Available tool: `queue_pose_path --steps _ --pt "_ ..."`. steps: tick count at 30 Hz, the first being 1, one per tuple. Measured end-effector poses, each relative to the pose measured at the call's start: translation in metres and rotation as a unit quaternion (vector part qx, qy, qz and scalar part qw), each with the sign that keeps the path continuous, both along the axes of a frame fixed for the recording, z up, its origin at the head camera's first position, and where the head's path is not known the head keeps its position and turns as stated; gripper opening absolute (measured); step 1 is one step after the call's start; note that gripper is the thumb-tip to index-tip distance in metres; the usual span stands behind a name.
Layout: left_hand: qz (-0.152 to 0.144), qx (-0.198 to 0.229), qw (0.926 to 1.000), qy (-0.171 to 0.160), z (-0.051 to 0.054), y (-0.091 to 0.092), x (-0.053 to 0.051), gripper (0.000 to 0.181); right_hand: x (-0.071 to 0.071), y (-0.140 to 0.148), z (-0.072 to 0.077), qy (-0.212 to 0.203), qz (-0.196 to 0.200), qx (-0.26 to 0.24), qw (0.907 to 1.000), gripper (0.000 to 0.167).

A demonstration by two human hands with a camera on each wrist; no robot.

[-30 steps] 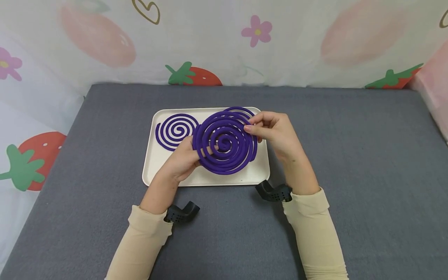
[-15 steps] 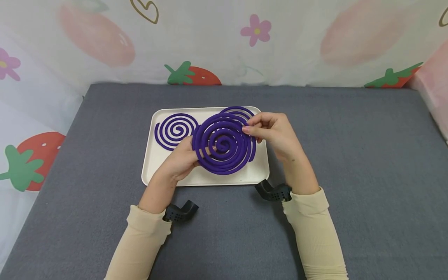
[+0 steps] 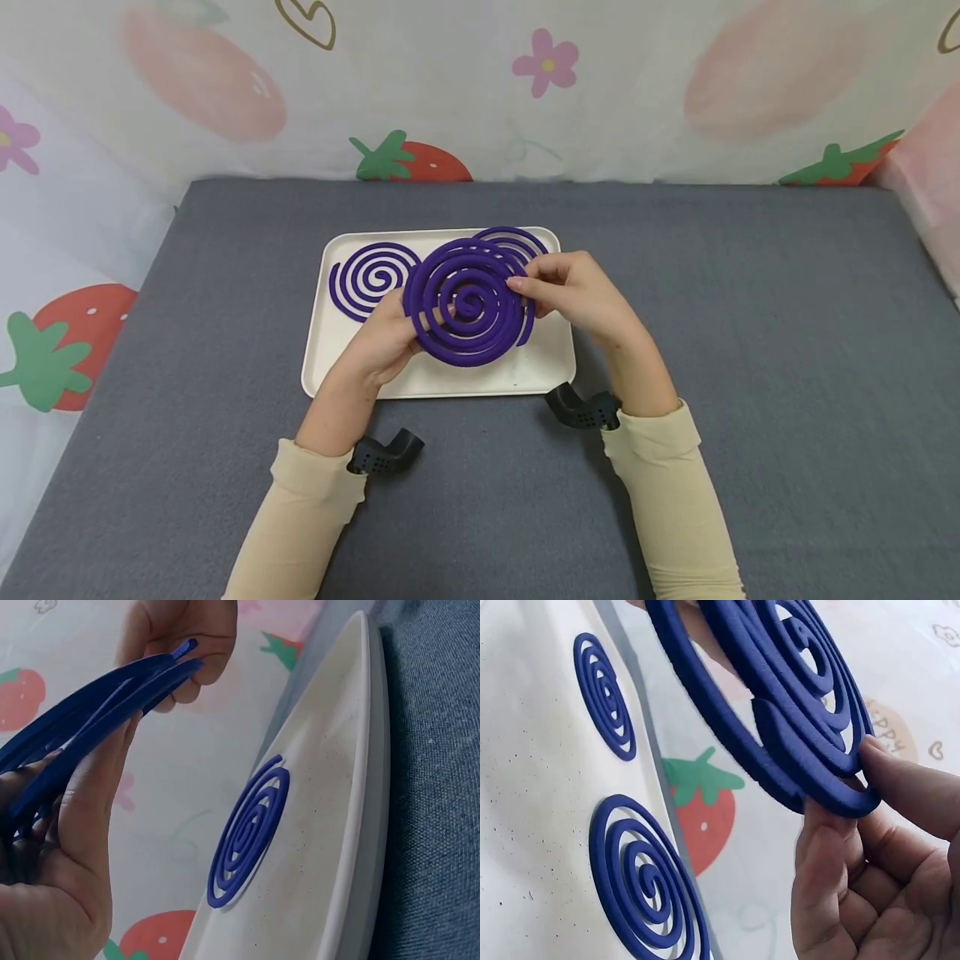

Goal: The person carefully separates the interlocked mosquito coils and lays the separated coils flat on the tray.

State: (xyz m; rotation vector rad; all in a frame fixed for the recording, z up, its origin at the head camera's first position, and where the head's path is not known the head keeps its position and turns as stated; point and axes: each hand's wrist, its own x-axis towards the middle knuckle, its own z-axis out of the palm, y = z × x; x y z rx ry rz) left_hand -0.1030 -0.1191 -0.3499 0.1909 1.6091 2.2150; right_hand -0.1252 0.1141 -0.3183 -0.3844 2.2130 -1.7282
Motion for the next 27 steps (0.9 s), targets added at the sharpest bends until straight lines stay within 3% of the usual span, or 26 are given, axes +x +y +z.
queue_pose_path --steps 13,22,27 --pt "0.039 -0.081 0.9958 0.015 0.002 -0.004 -0.002 0.007 0.000 -0.002 -0.002 -0.002 -0.010 -0.026 0.9996 0.017" --pt "0.045 -0.033 0.9982 -0.022 -0.001 -0.013 -0.001 0.015 0.001 -0.004 -0.012 0.013 0.032 -0.115 0.9928 0.021" --pt "0.028 -0.021 0.9990 -0.028 -0.005 -0.015 0.001 0.014 0.005 -0.002 -0.020 -0.001 0.043 -0.144 0.9886 0.024"
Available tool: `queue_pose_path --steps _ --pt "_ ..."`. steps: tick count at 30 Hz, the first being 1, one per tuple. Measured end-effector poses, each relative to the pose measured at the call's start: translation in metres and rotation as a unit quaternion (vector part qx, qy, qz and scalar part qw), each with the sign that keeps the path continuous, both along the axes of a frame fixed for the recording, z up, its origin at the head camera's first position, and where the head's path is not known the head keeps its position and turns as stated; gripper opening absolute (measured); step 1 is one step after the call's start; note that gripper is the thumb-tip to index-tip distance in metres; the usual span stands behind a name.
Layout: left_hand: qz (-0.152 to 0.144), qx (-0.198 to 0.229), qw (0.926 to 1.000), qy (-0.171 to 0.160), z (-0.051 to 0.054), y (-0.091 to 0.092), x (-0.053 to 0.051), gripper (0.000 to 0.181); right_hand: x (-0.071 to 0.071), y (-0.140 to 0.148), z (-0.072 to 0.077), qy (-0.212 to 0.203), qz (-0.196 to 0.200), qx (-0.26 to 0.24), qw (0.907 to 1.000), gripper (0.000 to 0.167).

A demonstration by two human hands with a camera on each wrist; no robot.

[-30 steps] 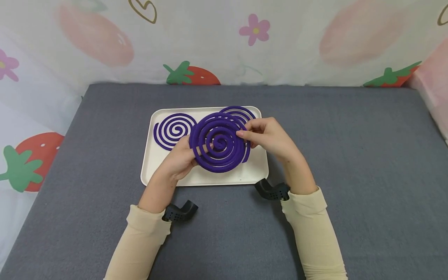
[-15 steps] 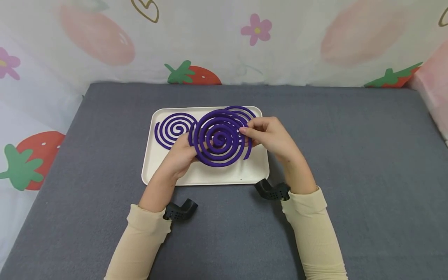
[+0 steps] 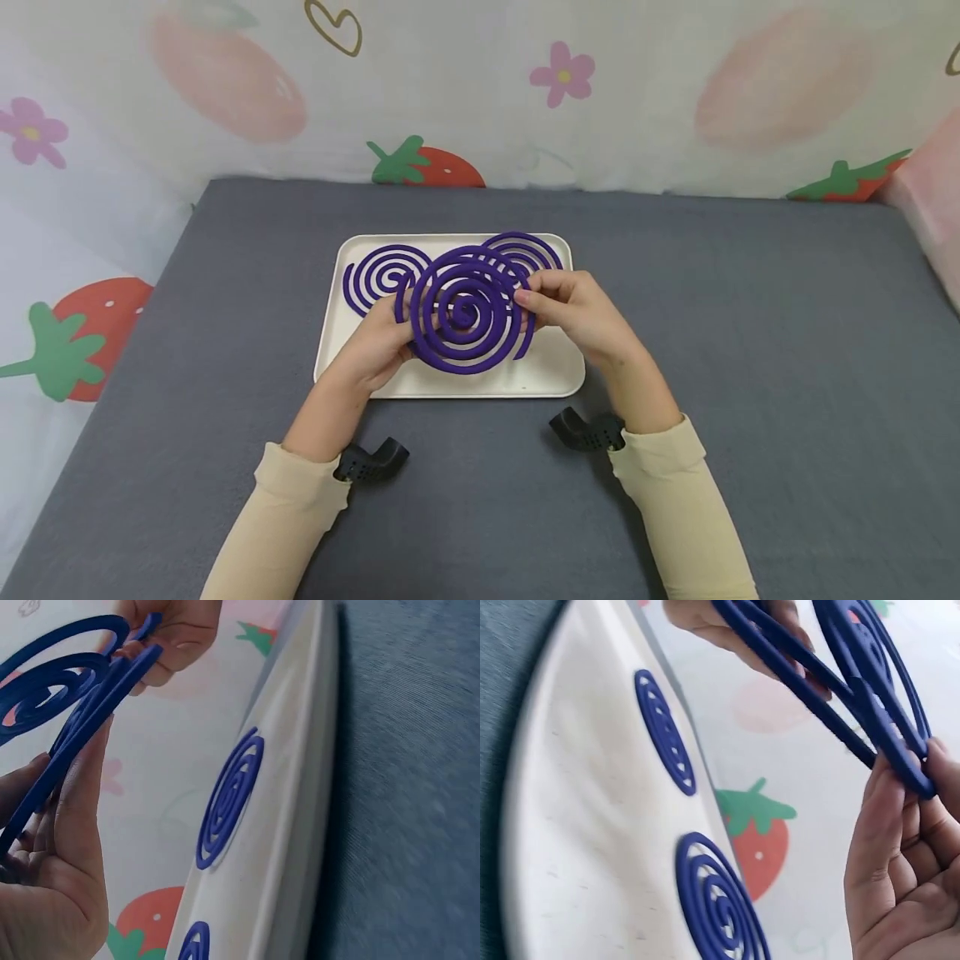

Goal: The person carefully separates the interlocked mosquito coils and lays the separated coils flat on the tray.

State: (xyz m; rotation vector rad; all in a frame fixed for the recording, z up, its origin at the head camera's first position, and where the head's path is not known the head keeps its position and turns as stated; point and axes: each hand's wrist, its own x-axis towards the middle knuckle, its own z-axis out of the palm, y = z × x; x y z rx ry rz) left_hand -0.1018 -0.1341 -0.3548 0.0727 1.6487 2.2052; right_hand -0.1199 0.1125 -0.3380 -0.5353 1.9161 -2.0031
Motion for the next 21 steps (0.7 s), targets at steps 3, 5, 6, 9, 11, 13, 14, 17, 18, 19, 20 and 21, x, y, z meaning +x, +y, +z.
queue_pose_path --steps 3,5,6,9,11,13,14,17,18,19,20,21 --pt "-0.004 -0.011 0.9999 0.005 -0.003 -0.002 0.002 0.007 0.003 0.001 -0.003 -0.011 0.008 -0.035 0.9993 0.024" --pt "-0.005 -0.022 0.9997 0.004 -0.005 -0.004 0.003 0.010 0.006 0.002 -0.004 -0.012 0.011 -0.058 0.9982 0.024" --pt "-0.005 -0.028 0.9996 0.003 -0.006 -0.005 0.005 0.015 0.007 0.003 -0.005 -0.012 0.012 -0.066 0.9977 0.024" --pt "-0.013 -0.049 0.9987 0.006 -0.011 -0.012 0.009 0.025 0.010 0.010 -0.006 -0.015 0.003 -0.054 0.9984 0.024" --pt "-0.017 -0.061 0.9979 0.006 -0.014 -0.020 0.013 0.028 0.013 0.017 -0.007 -0.027 -0.014 -0.026 0.9992 0.024" --pt "-0.018 -0.075 0.9970 0.003 -0.017 -0.028 0.018 0.031 0.016 0.026 -0.010 -0.045 -0.034 0.006 0.9984 0.024" --pt "-0.016 -0.079 0.9967 0.000 -0.019 -0.033 0.020 0.031 0.018 0.030 -0.012 -0.054 -0.044 0.020 0.9974 0.024" --pt "-0.010 -0.084 0.9963 -0.015 -0.023 -0.045 0.025 0.034 0.023 0.042 -0.019 -0.071 -0.060 0.055 0.9941 0.023" --pt "-0.010 -0.086 0.9960 -0.020 -0.025 -0.048 0.027 0.036 0.024 0.046 -0.021 -0.075 -0.060 0.064 0.9933 0.023" --pt "-0.010 -0.087 0.9959 -0.024 -0.026 -0.051 0.028 0.037 0.025 0.049 -0.023 -0.077 -0.058 0.073 0.9927 0.023" --pt "-0.012 -0.088 0.9956 -0.028 -0.027 -0.053 0.029 0.039 0.027 0.052 -0.025 -0.078 -0.055 0.083 0.9921 0.023" --pt "-0.014 -0.092 0.9952 -0.031 -0.028 -0.055 0.029 0.040 0.028 0.054 -0.027 -0.078 -0.050 0.094 0.9913 0.024"
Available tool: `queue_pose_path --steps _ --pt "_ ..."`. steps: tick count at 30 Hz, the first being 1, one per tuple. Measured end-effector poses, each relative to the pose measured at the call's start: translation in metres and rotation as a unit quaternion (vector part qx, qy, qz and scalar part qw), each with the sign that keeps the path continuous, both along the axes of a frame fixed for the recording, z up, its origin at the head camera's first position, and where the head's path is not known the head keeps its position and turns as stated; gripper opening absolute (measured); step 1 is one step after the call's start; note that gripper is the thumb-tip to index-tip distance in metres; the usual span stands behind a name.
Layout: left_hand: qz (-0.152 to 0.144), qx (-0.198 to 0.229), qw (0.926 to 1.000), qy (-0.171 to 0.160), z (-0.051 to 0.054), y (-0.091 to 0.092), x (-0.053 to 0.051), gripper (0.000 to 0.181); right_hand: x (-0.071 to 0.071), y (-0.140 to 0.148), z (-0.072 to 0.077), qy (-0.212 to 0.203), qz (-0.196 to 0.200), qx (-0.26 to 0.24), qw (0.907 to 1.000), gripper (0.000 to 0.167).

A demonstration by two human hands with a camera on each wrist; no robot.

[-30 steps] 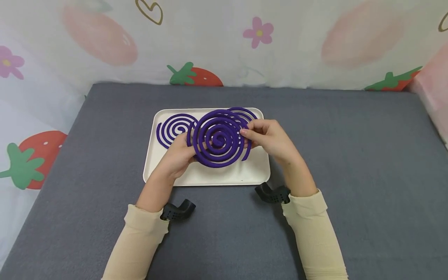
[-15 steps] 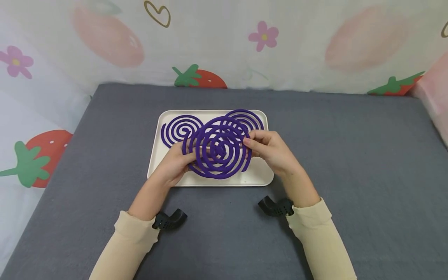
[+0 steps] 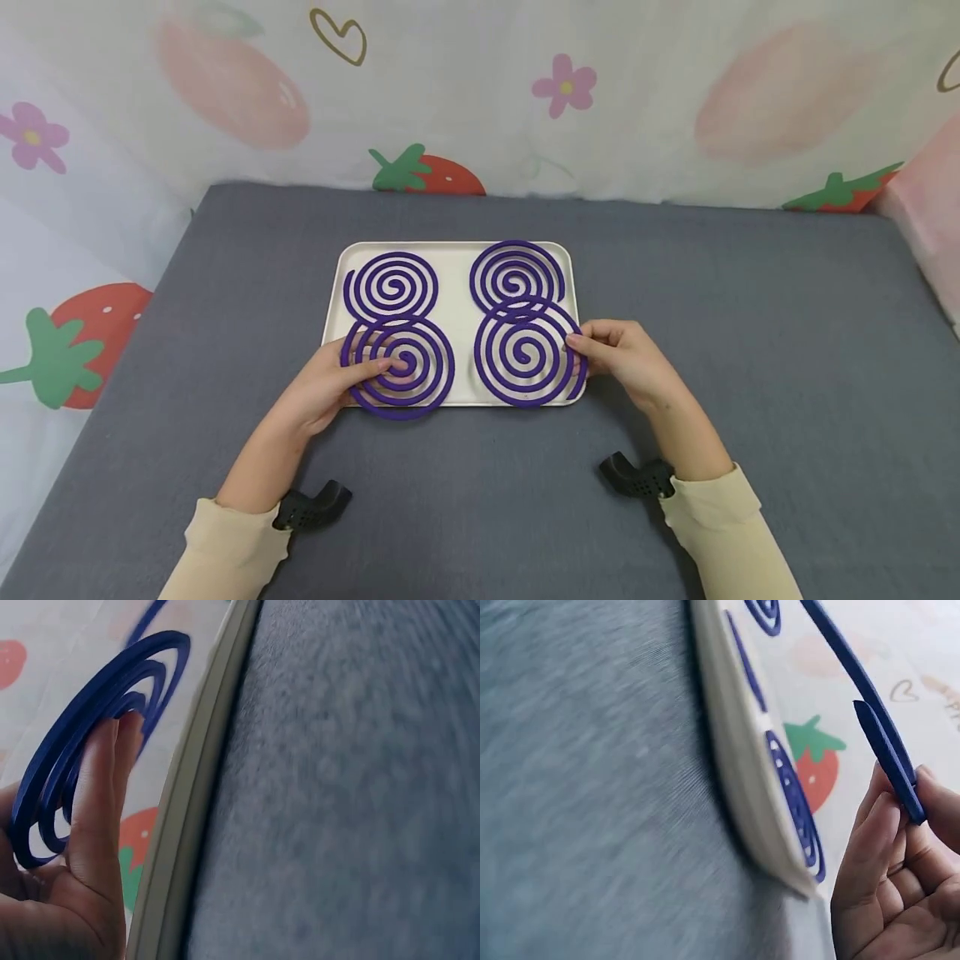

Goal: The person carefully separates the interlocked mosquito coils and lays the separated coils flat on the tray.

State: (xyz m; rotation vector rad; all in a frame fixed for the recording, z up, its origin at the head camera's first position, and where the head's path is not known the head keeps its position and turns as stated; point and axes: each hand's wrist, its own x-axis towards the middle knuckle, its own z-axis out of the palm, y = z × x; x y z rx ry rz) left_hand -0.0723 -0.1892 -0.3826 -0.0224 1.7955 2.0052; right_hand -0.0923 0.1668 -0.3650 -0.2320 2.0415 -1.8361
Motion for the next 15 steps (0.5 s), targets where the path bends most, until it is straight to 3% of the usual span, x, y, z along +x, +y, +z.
queue_pose_path --steps 5,9,12,15 --pt "-0.004 -0.018 0.9998 -0.006 -0.001 -0.008 0.002 0.043 0.005 0.006 -0.007 -0.017 0.021 0.041 0.9988 0.025" --pt "-0.007 -0.008 0.9998 -0.016 0.001 -0.012 0.002 0.047 0.007 0.006 -0.008 -0.036 0.032 0.054 0.9974 0.022" --pt "-0.040 0.005 0.9989 -0.024 0.002 -0.015 0.002 0.053 0.009 0.007 -0.007 -0.046 0.025 0.066 0.9964 0.020" --pt "-0.090 0.012 0.9956 -0.023 0.000 -0.019 0.003 0.061 0.010 0.010 -0.004 -0.038 0.011 0.082 0.9958 0.036"
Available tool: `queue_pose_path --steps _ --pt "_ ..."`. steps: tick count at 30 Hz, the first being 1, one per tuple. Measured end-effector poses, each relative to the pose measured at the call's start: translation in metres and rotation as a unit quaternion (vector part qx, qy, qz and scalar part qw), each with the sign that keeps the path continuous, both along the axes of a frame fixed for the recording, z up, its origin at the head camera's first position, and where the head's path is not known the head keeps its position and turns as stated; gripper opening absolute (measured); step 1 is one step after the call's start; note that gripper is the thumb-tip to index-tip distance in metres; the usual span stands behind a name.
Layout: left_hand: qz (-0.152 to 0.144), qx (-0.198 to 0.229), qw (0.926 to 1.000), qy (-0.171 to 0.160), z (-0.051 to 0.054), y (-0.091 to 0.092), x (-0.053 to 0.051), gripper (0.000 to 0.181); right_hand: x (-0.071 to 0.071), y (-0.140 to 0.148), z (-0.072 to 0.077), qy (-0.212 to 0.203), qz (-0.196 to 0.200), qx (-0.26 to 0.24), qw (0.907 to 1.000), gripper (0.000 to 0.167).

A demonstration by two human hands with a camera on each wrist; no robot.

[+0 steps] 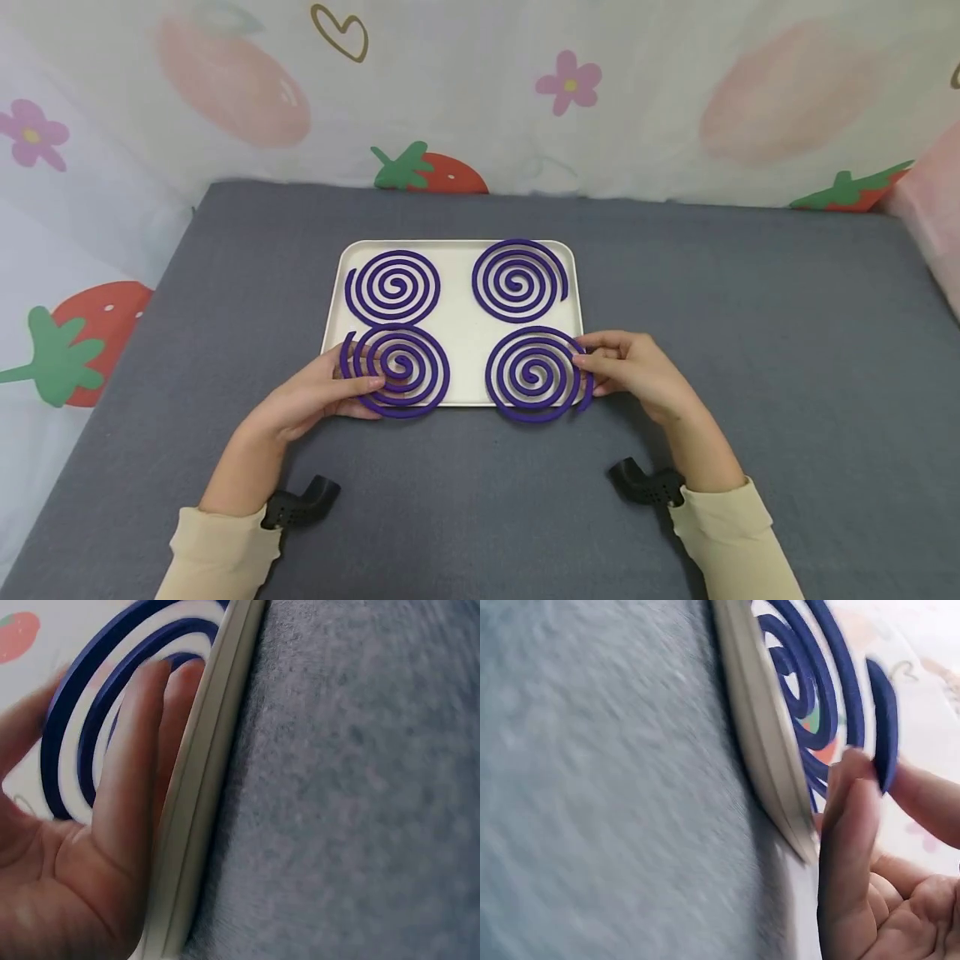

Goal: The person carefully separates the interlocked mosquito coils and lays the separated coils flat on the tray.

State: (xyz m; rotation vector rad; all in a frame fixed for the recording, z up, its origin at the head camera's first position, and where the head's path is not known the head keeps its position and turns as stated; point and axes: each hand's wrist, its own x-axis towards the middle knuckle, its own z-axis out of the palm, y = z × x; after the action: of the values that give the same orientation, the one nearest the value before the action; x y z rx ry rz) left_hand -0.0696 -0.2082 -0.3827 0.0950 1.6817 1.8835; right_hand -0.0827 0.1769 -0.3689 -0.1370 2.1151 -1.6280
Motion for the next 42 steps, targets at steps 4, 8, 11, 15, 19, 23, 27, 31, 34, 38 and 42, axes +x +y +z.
queue_pose_path --steps 4,8,11,15,19,23,27,31,34,38,42 --pt "-0.044 0.026 0.9987 -0.002 -0.002 -0.007 0.003 0.071 0.000 0.004 0.002 0.020 -0.009 0.012 0.9997 0.044" --pt "-0.069 0.044 0.9966 -0.007 -0.003 -0.015 0.004 0.074 -0.002 0.004 0.001 0.027 -0.009 -0.004 0.9996 0.044" --pt "-0.072 0.027 0.9970 -0.010 -0.003 -0.019 0.004 0.065 -0.002 0.004 0.001 0.031 -0.007 -0.024 0.9992 0.043" --pt "-0.043 -0.028 0.9986 -0.014 0.000 -0.021 0.004 0.042 -0.002 0.005 -0.001 0.037 -0.004 -0.053 0.9979 0.042" --pt "-0.001 -0.105 0.9944 -0.017 0.005 -0.020 0.004 0.024 -0.001 0.004 -0.003 0.040 -0.007 -0.096 0.9946 0.040" --pt "0.012 -0.155 0.9877 -0.014 0.008 -0.019 0.004 0.018 -0.001 0.002 -0.005 0.047 -0.020 -0.110 0.9926 0.036" --pt "-0.009 -0.150 0.9885 -0.019 0.006 -0.022 0.003 0.022 0.000 0.001 -0.006 0.051 -0.025 -0.080 0.9952 0.037" --pt "-0.030 -0.124 0.9914 -0.032 0.004 -0.025 0.004 0.023 0.000 0.001 -0.006 0.051 -0.019 -0.061 0.9966 0.038" --pt "-0.027 -0.130 0.9906 -0.034 0.005 -0.025 0.005 0.022 0.001 0.000 -0.006 0.058 -0.025 -0.048 0.9969 0.037" --pt "-0.008 -0.164 0.9862 -0.025 0.006 -0.025 0.006 0.019 0.002 -0.002 -0.006 0.069 -0.046 -0.048 0.9954 0.030" --pt "0.004 -0.177 0.9842 -0.012 0.007 -0.025 0.005 0.018 0.002 -0.001 -0.007 0.070 -0.049 -0.087 0.9925 0.023"
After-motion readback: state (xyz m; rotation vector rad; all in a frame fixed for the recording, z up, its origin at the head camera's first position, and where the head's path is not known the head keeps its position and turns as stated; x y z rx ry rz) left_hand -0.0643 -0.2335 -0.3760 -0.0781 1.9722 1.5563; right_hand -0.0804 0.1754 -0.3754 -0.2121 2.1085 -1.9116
